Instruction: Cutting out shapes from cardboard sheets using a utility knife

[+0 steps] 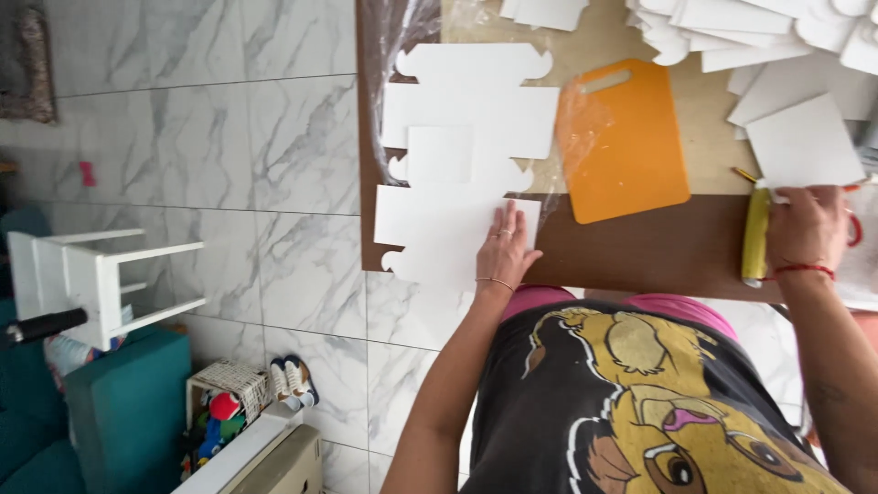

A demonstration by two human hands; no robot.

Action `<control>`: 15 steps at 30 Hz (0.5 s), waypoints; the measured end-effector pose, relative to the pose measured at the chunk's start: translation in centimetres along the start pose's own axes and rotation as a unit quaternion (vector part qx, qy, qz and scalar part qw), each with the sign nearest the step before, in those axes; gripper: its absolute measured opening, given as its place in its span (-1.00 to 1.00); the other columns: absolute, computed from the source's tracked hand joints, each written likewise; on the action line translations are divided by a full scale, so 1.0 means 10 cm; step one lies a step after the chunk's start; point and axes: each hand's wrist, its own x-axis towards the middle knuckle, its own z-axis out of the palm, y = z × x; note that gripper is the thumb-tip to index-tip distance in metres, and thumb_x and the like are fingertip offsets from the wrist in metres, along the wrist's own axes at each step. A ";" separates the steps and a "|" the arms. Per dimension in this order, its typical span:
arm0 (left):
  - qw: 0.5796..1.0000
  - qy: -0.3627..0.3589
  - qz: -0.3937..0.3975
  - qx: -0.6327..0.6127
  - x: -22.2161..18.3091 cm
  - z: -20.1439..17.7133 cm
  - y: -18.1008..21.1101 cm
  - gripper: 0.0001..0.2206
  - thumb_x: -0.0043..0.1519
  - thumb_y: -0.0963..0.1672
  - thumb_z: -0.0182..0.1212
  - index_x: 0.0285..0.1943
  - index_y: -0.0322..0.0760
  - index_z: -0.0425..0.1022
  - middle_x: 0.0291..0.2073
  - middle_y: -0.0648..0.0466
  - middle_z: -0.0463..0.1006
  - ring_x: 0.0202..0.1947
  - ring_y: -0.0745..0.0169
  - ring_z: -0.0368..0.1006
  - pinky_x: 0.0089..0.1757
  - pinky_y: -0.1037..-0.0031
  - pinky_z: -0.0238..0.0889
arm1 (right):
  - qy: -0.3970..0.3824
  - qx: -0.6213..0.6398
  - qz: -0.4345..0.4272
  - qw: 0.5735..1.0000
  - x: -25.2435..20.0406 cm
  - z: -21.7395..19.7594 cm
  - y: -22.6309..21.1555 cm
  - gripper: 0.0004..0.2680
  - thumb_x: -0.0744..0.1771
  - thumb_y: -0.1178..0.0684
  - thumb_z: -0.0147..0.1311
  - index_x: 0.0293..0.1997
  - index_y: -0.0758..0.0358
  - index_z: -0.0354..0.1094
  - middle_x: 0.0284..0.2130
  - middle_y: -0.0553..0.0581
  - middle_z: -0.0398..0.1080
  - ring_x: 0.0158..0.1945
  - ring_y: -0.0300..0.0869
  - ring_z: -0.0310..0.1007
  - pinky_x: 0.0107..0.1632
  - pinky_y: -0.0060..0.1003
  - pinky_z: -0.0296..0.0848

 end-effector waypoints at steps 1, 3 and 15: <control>1.000 -0.001 0.003 -0.004 0.00 -0.01 0.03 -0.30 -0.05 0.05 0.20 0.20 -0.37 0.04 0.25 -0.07 -0.09 0.22 -0.09 -0.05 -0.08 0.33 0.24 | -0.002 -0.005 0.002 1.000 0.01 -0.06 -0.02 -0.85 0.25 0.17 0.08 -0.16 0.15 0.48 -0.22 0.19 0.28 -0.26 0.03 0.27 -0.08 -0.21 0.28; 0.999 0.044 -0.003 -0.013 0.03 -0.01 0.04 -0.43 -0.03 -0.03 0.21 0.11 -0.37 0.16 0.21 -0.11 0.02 0.18 -0.08 0.05 -0.15 0.37 0.28 | -0.076 0.016 0.060 0.995 0.07 -0.14 -0.08 -0.84 0.25 0.16 -0.02 -0.14 0.12 0.41 -0.27 0.29 0.29 -0.36 0.14 0.31 -0.33 -0.04 0.32; 0.994 -0.053 -0.088 -0.033 0.02 -0.13 0.09 -0.20 -0.03 0.03 0.21 0.24 -0.47 -0.16 0.24 -0.27 -0.28 0.23 -0.26 -0.25 0.10 0.24 -0.10 | -0.050 0.110 -0.006 0.993 0.31 -0.43 -0.41 -0.94 0.33 0.12 0.01 -0.19 0.18 0.38 -0.32 0.22 0.24 -0.28 0.08 0.27 -0.42 -0.06 0.27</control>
